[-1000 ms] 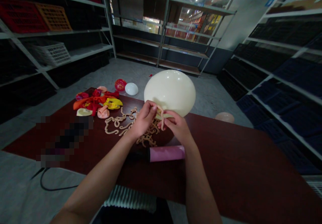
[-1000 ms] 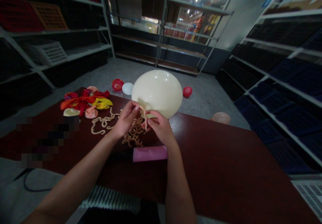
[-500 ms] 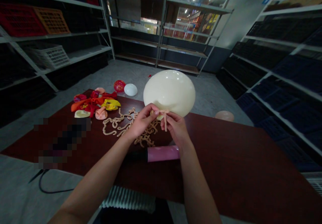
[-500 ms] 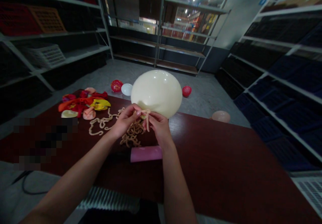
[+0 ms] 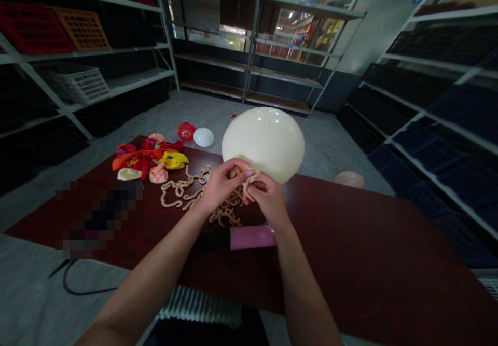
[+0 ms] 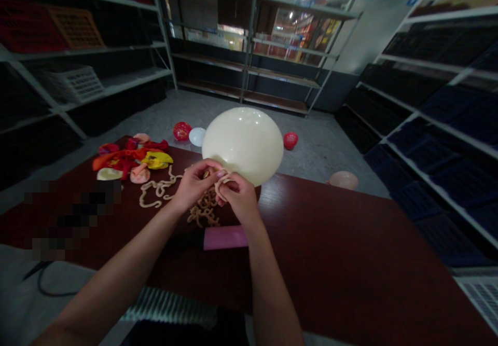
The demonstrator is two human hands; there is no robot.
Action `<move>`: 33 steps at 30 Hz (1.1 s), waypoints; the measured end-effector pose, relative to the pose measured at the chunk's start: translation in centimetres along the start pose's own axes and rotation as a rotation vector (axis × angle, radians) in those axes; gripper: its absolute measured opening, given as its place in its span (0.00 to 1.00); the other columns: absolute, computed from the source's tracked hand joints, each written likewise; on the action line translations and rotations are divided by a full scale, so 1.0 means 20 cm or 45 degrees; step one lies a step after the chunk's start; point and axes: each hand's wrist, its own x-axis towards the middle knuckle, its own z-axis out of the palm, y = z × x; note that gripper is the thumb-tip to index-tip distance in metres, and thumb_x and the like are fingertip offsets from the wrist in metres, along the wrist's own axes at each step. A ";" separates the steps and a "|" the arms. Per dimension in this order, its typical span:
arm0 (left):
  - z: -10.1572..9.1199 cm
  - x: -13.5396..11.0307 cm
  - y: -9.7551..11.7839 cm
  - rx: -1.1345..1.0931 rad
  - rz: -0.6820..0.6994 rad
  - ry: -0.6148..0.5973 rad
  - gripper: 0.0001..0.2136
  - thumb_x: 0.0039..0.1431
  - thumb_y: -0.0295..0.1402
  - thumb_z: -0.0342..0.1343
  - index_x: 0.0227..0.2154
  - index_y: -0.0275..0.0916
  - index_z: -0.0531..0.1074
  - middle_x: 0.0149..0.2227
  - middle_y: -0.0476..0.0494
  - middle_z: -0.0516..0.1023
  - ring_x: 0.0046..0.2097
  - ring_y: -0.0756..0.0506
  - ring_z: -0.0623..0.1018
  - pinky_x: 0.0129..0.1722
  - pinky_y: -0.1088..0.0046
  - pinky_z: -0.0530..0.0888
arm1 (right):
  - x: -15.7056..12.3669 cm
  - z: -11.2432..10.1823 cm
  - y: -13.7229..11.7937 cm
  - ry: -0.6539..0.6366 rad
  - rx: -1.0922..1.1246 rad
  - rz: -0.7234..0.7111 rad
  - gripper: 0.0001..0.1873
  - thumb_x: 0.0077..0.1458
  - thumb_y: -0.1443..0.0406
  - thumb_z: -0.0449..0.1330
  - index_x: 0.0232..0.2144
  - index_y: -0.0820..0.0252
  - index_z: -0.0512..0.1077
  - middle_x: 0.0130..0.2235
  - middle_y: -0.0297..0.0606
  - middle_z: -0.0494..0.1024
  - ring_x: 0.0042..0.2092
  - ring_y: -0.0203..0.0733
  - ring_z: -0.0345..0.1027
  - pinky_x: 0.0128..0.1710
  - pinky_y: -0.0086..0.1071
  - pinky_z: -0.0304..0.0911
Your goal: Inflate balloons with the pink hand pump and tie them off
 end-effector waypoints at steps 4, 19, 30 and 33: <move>0.00 0.00 0.00 -0.021 0.014 0.040 0.10 0.58 0.37 0.66 0.35 0.36 0.76 0.22 0.51 0.70 0.24 0.51 0.67 0.25 0.76 0.63 | 0.00 0.04 0.02 0.083 0.033 -0.004 0.06 0.50 0.62 0.63 0.30 0.58 0.73 0.20 0.26 0.74 0.20 0.31 0.65 0.22 0.26 0.63; 0.00 -0.03 0.01 0.086 0.122 -0.228 0.07 0.70 0.33 0.52 0.46 0.37 0.71 0.35 0.45 0.74 0.33 0.47 0.75 0.36 0.72 0.72 | 0.01 0.05 0.05 0.300 0.083 -0.126 0.07 0.52 0.59 0.64 0.30 0.55 0.73 0.20 0.25 0.69 0.20 0.30 0.61 0.21 0.27 0.57; 0.07 -0.07 -0.03 0.635 0.358 0.007 0.08 0.69 0.25 0.51 0.48 0.38 0.68 0.42 0.41 0.76 0.44 0.44 0.77 0.45 0.70 0.72 | -0.02 0.09 0.09 0.612 -0.152 -0.269 0.10 0.53 0.60 0.61 0.37 0.56 0.75 0.35 0.37 0.81 0.32 0.37 0.73 0.32 0.31 0.68; 0.08 -0.06 -0.03 0.733 0.435 -0.076 0.08 0.70 0.24 0.49 0.48 0.38 0.68 0.44 0.41 0.74 0.47 0.43 0.75 0.49 0.68 0.72 | -0.02 0.08 0.10 0.679 -0.271 -0.339 0.09 0.55 0.61 0.60 0.38 0.56 0.75 0.36 0.37 0.81 0.34 0.38 0.74 0.35 0.32 0.70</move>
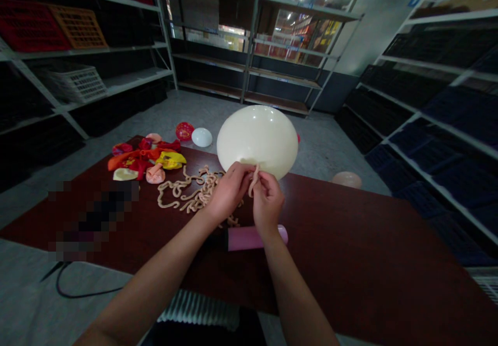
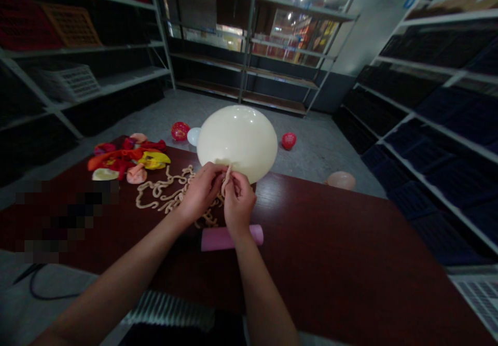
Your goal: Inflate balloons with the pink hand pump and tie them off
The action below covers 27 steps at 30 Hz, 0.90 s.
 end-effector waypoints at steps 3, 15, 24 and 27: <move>0.00 0.00 0.00 0.064 -0.004 -0.070 0.08 0.71 0.24 0.47 0.48 0.38 0.67 0.44 0.41 0.73 0.47 0.43 0.75 0.48 0.68 0.72 | 0.00 -0.01 0.02 0.046 -0.108 -0.078 0.09 0.57 0.61 0.59 0.39 0.56 0.74 0.37 0.38 0.81 0.37 0.40 0.75 0.39 0.34 0.71; 0.01 0.00 -0.02 0.038 -0.106 -0.042 0.03 0.71 0.26 0.46 0.42 0.38 0.63 0.41 0.41 0.70 0.43 0.43 0.74 0.42 0.67 0.71 | 0.03 -0.07 0.05 -0.023 -0.560 -0.471 0.09 0.61 0.64 0.55 0.39 0.53 0.76 0.39 0.38 0.83 0.40 0.43 0.77 0.43 0.37 0.71; -0.05 0.02 0.01 -0.124 -0.148 -0.168 0.07 0.72 0.29 0.43 0.37 0.39 0.63 0.38 0.41 0.70 0.41 0.43 0.72 0.42 0.66 0.69 | 0.04 -0.10 0.05 -0.117 -0.638 -0.530 0.10 0.62 0.63 0.56 0.38 0.49 0.78 0.37 0.36 0.84 0.37 0.40 0.78 0.43 0.35 0.72; -0.05 0.03 0.01 -0.131 -0.216 -0.150 0.07 0.72 0.30 0.44 0.36 0.39 0.63 0.36 0.43 0.70 0.39 0.43 0.72 0.40 0.67 0.68 | 0.03 -0.08 0.02 -0.079 -0.593 -0.484 0.09 0.61 0.63 0.57 0.37 0.50 0.78 0.36 0.35 0.84 0.34 0.39 0.77 0.39 0.34 0.71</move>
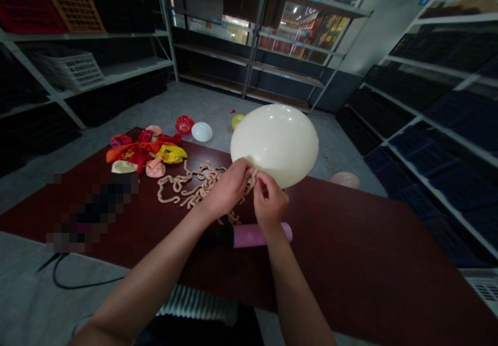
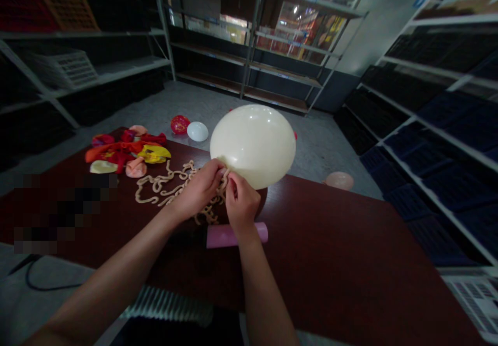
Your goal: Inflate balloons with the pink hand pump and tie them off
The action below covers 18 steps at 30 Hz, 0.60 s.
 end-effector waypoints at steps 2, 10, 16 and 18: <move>0.01 0.00 0.00 -0.039 -0.044 0.058 0.04 0.71 0.31 0.46 0.38 0.39 0.62 0.36 0.44 0.70 0.38 0.44 0.72 0.40 0.68 0.68 | 0.00 0.00 -0.03 0.018 0.053 0.077 0.08 0.60 0.63 0.58 0.36 0.52 0.78 0.35 0.35 0.83 0.33 0.38 0.75 0.36 0.33 0.70; 0.01 0.00 0.00 -0.203 -0.106 0.216 0.02 0.69 0.31 0.51 0.41 0.40 0.63 0.37 0.46 0.72 0.36 0.47 0.73 0.38 0.73 0.68 | 0.00 0.05 -0.09 -0.093 0.682 0.619 0.11 0.56 0.55 0.63 0.36 0.55 0.76 0.22 0.28 0.71 0.19 0.30 0.58 0.16 0.27 0.53; -0.02 -0.01 0.03 -0.293 0.001 0.111 0.05 0.72 0.32 0.49 0.43 0.38 0.69 0.36 0.46 0.73 0.37 0.46 0.72 0.39 0.72 0.68 | 0.04 0.03 -0.10 -0.038 0.979 0.822 0.15 0.48 0.55 0.68 0.34 0.57 0.75 0.16 0.21 0.60 0.16 0.26 0.46 0.13 0.25 0.40; -0.03 -0.01 0.04 -0.254 0.055 0.084 0.05 0.70 0.30 0.53 0.45 0.38 0.70 0.36 0.46 0.72 0.36 0.47 0.72 0.38 0.72 0.68 | 0.05 0.02 -0.10 -0.026 1.055 0.863 0.16 0.46 0.54 0.69 0.34 0.57 0.75 0.16 0.20 0.59 0.17 0.26 0.45 0.14 0.25 0.40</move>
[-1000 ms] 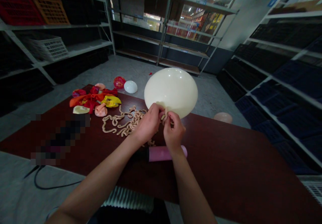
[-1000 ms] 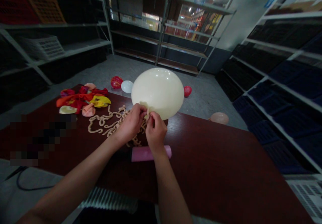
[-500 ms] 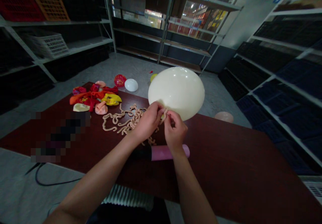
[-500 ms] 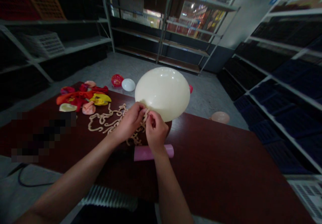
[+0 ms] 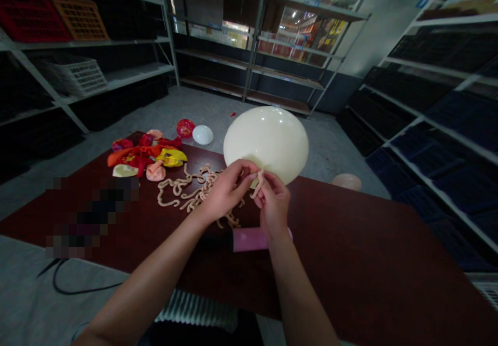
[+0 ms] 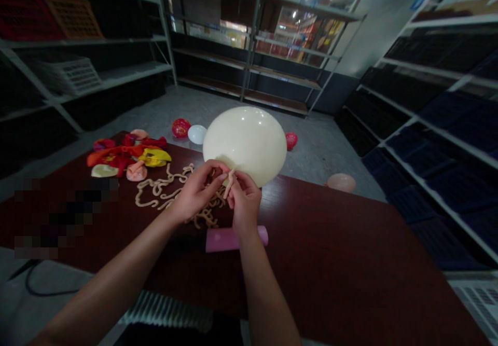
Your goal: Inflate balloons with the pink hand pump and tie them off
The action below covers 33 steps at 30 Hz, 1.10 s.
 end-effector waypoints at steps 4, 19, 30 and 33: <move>0.00 0.01 0.00 0.098 0.110 0.033 0.05 0.68 0.28 0.55 0.44 0.38 0.73 0.35 0.45 0.72 0.36 0.46 0.71 0.39 0.72 0.68 | 0.01 -0.01 0.00 -0.029 0.061 0.030 0.16 0.45 0.55 0.69 0.34 0.56 0.75 0.17 0.20 0.58 0.18 0.26 0.45 0.16 0.25 0.41; 0.03 -0.01 -0.05 0.182 0.180 0.354 0.08 0.69 0.33 0.57 0.33 0.37 0.74 0.31 0.45 0.75 0.34 0.47 0.75 0.34 0.73 0.69 | -0.03 0.03 0.02 -0.106 -0.088 -0.136 0.11 0.51 0.57 0.66 0.32 0.58 0.74 0.17 0.22 0.64 0.17 0.26 0.52 0.15 0.23 0.45; 0.00 0.00 -0.04 -0.109 -0.018 0.260 0.11 0.67 0.39 0.57 0.32 0.37 0.72 0.30 0.46 0.75 0.33 0.47 0.73 0.34 0.73 0.68 | -0.02 0.02 -0.01 -0.099 -0.174 -0.231 0.10 0.54 0.59 0.64 0.31 0.60 0.74 0.18 0.26 0.71 0.16 0.27 0.57 0.13 0.23 0.50; -0.02 0.00 -0.04 -0.250 -0.065 0.161 0.14 0.66 0.43 0.57 0.31 0.37 0.71 0.29 0.46 0.75 0.31 0.47 0.73 0.33 0.74 0.68 | -0.02 0.01 0.00 -0.052 -0.172 -0.237 0.10 0.53 0.59 0.64 0.31 0.60 0.74 0.18 0.26 0.71 0.15 0.27 0.58 0.13 0.23 0.50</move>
